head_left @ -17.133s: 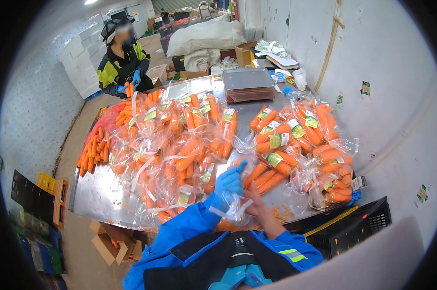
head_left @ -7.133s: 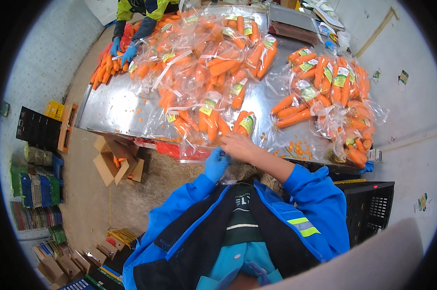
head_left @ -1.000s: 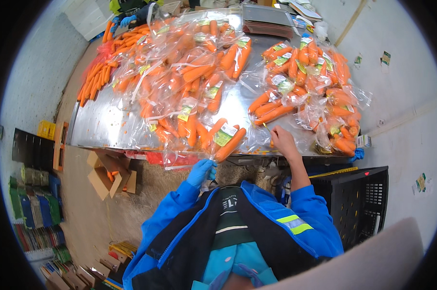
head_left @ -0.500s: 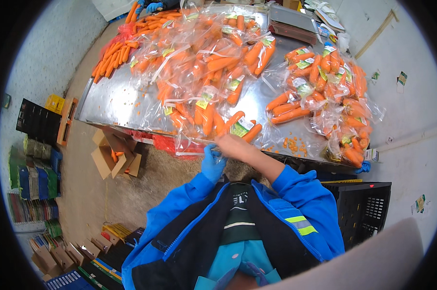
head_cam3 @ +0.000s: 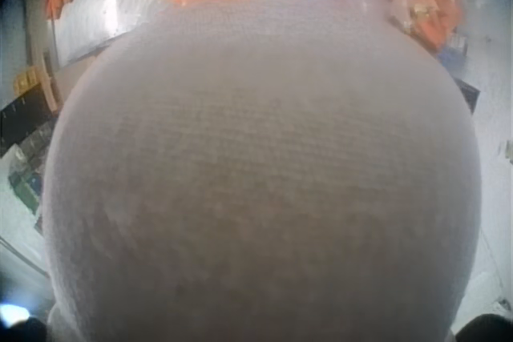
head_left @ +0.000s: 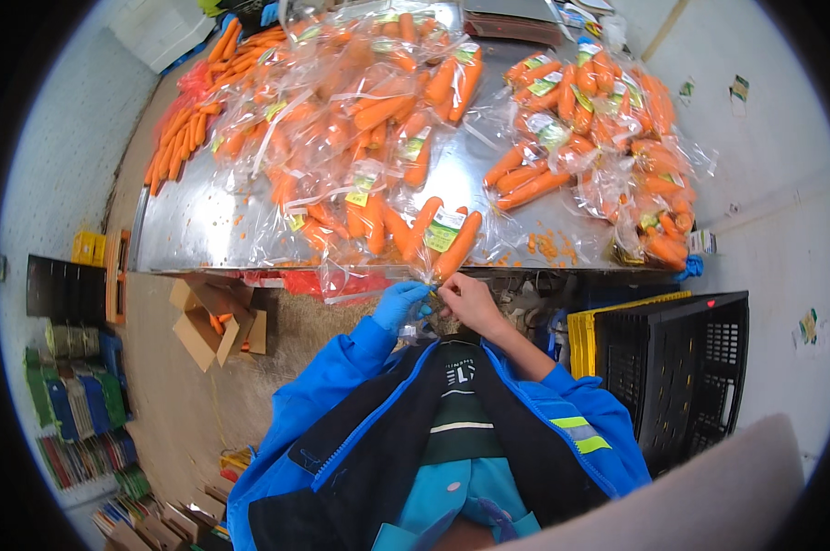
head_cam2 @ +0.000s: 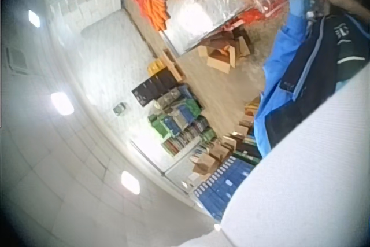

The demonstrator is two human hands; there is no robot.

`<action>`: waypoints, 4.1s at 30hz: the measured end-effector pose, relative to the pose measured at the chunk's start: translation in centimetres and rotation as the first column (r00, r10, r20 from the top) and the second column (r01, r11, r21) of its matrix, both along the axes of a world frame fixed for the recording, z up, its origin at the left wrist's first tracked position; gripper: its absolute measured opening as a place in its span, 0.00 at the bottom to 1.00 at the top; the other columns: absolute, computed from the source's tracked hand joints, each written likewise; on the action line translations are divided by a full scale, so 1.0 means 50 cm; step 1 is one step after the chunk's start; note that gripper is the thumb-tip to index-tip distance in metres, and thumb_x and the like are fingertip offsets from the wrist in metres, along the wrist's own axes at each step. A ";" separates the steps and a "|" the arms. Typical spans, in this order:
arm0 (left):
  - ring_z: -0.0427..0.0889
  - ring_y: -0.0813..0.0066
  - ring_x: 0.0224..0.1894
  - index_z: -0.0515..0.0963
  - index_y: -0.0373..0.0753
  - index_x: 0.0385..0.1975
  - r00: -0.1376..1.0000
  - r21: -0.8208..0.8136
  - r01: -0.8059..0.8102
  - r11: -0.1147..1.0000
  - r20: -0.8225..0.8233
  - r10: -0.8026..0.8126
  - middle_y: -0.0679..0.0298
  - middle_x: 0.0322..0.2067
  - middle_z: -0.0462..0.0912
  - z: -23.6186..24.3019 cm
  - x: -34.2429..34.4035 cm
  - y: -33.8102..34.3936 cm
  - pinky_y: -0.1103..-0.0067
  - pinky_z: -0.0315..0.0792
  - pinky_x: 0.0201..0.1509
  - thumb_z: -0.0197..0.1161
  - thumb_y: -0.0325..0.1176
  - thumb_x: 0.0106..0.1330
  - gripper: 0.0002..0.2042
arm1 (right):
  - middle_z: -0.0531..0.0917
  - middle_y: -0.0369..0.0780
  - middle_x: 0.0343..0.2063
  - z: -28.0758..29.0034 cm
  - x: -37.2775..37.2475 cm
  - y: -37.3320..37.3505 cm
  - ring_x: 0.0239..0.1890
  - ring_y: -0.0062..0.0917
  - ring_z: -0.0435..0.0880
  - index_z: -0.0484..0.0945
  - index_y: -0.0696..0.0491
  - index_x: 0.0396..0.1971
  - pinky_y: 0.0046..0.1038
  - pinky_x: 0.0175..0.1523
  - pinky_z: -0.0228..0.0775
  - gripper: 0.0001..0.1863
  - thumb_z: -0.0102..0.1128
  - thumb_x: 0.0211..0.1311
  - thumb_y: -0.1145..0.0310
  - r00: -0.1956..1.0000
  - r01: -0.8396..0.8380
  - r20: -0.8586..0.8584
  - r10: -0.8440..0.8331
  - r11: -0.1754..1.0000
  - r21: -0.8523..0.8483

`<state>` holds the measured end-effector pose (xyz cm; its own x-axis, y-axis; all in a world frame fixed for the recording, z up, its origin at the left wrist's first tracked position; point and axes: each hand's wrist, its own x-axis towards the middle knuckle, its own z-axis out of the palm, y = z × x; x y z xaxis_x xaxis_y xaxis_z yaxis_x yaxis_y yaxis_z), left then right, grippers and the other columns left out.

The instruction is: The person places carrots into plastic bags on a stainless steel table and seals each bag using a tape dispenser.

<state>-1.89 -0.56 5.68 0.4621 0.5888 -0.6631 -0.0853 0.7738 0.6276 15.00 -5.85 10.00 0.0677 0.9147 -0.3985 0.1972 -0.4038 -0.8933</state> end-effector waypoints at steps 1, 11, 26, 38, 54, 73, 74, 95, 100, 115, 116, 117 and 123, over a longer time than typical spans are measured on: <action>0.76 0.75 0.23 0.75 0.36 0.36 1.000 -0.001 0.016 1.000 0.011 -0.016 0.63 0.26 0.77 -0.002 0.002 0.002 0.82 0.71 0.26 0.60 0.31 0.58 0.09 | 0.79 0.41 0.23 -0.013 -0.009 -0.008 0.23 0.24 0.82 0.72 0.60 0.22 0.25 0.25 0.72 0.08 0.53 0.55 0.71 0.986 0.073 -0.151 -0.075 0.997 -0.025; 0.74 0.77 0.22 0.75 0.38 0.35 0.968 0.360 0.250 0.899 -0.117 -0.222 0.64 0.25 0.77 -0.047 -0.009 0.013 0.83 0.69 0.25 0.57 0.33 0.60 0.08 | 0.77 0.34 0.18 -0.076 -0.022 -0.023 0.18 0.14 0.74 0.76 0.58 0.27 0.15 0.23 0.67 0.07 0.52 0.57 0.70 0.860 0.127 -0.492 -0.137 0.990 -0.054; 0.70 0.80 0.21 0.74 0.40 0.28 0.973 -0.357 0.098 0.929 0.229 -0.015 0.70 0.22 0.74 -0.042 0.011 0.055 0.84 0.68 0.20 0.57 0.37 0.59 0.07 | 0.76 0.42 0.18 -0.009 -0.025 -0.023 0.23 0.35 0.78 0.71 0.55 0.19 0.35 0.28 0.70 0.08 0.55 0.51 0.67 0.677 -0.358 0.733 -0.057 0.845 0.397; 0.69 0.85 0.24 0.72 0.45 0.32 0.978 -0.076 0.061 0.995 0.203 -0.045 0.72 0.25 0.73 -0.039 0.043 0.025 0.85 0.66 0.26 0.56 0.32 0.59 0.03 | 0.75 0.43 0.18 -0.024 -0.066 -0.044 0.21 0.38 0.76 0.72 0.56 0.25 0.29 0.24 0.67 0.08 0.53 0.55 0.67 0.886 0.277 0.226 -0.404 0.855 0.439; 0.69 0.85 0.22 0.71 0.45 0.31 0.984 -0.050 0.120 0.992 0.135 -0.112 0.71 0.22 0.72 0.010 0.029 0.034 0.88 0.64 0.23 0.57 0.35 0.60 0.04 | 0.74 0.37 0.10 0.002 -0.077 -0.027 0.11 0.19 0.74 0.72 0.58 0.19 0.24 0.17 0.65 0.13 0.53 0.56 0.65 0.777 0.257 0.309 -0.549 0.724 0.641; 0.69 0.60 0.52 0.66 0.36 0.53 0.917 0.938 0.341 0.066 -0.317 -0.243 0.52 0.48 0.70 0.133 0.321 0.252 0.73 0.62 0.56 0.57 0.39 0.60 0.22 | 0.77 0.39 0.34 0.135 0.538 0.194 0.31 0.25 0.78 0.70 0.57 0.42 0.29 0.33 0.74 0.17 0.54 0.55 0.63 0.472 0.855 -0.723 -0.504 0.462 0.236; 0.64 0.53 0.56 0.63 0.39 0.56 0.843 0.846 0.534 -0.002 -0.532 -0.076 0.50 0.54 0.64 0.132 0.325 0.324 0.69 0.59 0.59 0.61 0.41 0.55 0.28 | 0.76 0.38 0.31 0.190 0.582 0.246 0.36 0.25 0.78 0.69 0.55 0.43 0.25 0.33 0.74 0.17 0.54 0.55 0.64 0.509 0.860 -0.655 -0.559 0.355 0.365; 0.75 0.75 0.23 0.76 0.35 0.38 0.986 0.539 0.119 0.834 -0.166 -0.033 0.61 0.28 0.77 0.135 0.250 0.369 0.81 0.69 0.28 0.61 0.37 0.58 0.13 | 0.75 0.38 0.31 -0.124 0.226 0.503 0.27 0.19 0.74 0.64 0.61 0.48 0.20 0.34 0.68 0.23 0.48 0.60 0.58 0.080 0.014 -0.997 0.006 1.000 0.007; 0.77 0.68 0.24 0.68 0.33 0.48 0.961 0.237 0.232 0.943 0.092 -0.259 0.57 0.32 0.78 0.059 0.237 0.315 0.73 0.73 0.35 0.39 0.64 0.60 0.36 | 0.74 0.35 0.21 0.016 0.228 0.362 0.19 0.18 0.72 0.72 0.57 0.28 0.18 0.24 0.65 0.06 0.48 0.57 0.71 0.160 -0.112 -0.983 -0.084 0.988 -0.103; 0.69 0.76 0.14 0.70 0.34 0.37 0.608 -0.424 0.721 0.548 0.767 -0.205 0.66 0.19 0.73 0.007 0.089 0.166 0.77 0.69 0.28 0.49 0.38 0.64 0.12 | 0.74 0.44 0.45 -0.008 0.060 0.185 0.44 0.29 0.75 0.66 0.56 0.50 0.31 0.49 0.70 0.27 0.53 0.57 0.52 -0.020 0.508 -0.947 -0.321 0.812 -0.286; 0.69 0.77 0.13 0.70 0.34 0.36 0.622 -0.419 0.728 0.543 0.736 -0.267 0.67 0.18 0.72 -0.001 0.055 0.174 0.77 0.69 0.28 0.49 0.37 0.64 0.11 | 0.75 0.43 0.44 -0.022 0.053 0.181 0.44 0.27 0.76 0.67 0.56 0.49 0.32 0.49 0.70 0.25 0.54 0.58 0.54 0.020 0.579 -0.931 -0.365 0.763 -0.287; 0.68 0.78 0.13 0.70 0.34 0.35 0.655 -0.397 0.712 0.579 0.671 -0.347 0.67 0.17 0.72 -0.008 0.031 0.188 0.77 0.69 0.27 0.49 0.35 0.64 0.10 | 0.75 0.42 0.43 -0.033 0.052 0.172 0.43 0.27 0.76 0.67 0.56 0.48 0.31 0.48 0.70 0.24 0.55 0.57 0.57 0.115 0.639 -0.906 -0.406 0.729 -0.245; 0.69 0.80 0.15 0.72 0.35 0.31 0.856 0.477 0.508 0.717 -0.372 -0.360 0.67 0.14 0.70 -0.033 0.008 0.171 0.82 0.63 0.20 0.46 0.41 0.66 0.15 | 0.76 0.40 0.41 -0.041 0.039 0.122 0.36 0.23 0.79 0.67 0.54 0.47 0.27 0.38 0.74 0.20 0.51 0.61 0.57 0.386 0.559 -0.701 -0.600 0.756 -0.339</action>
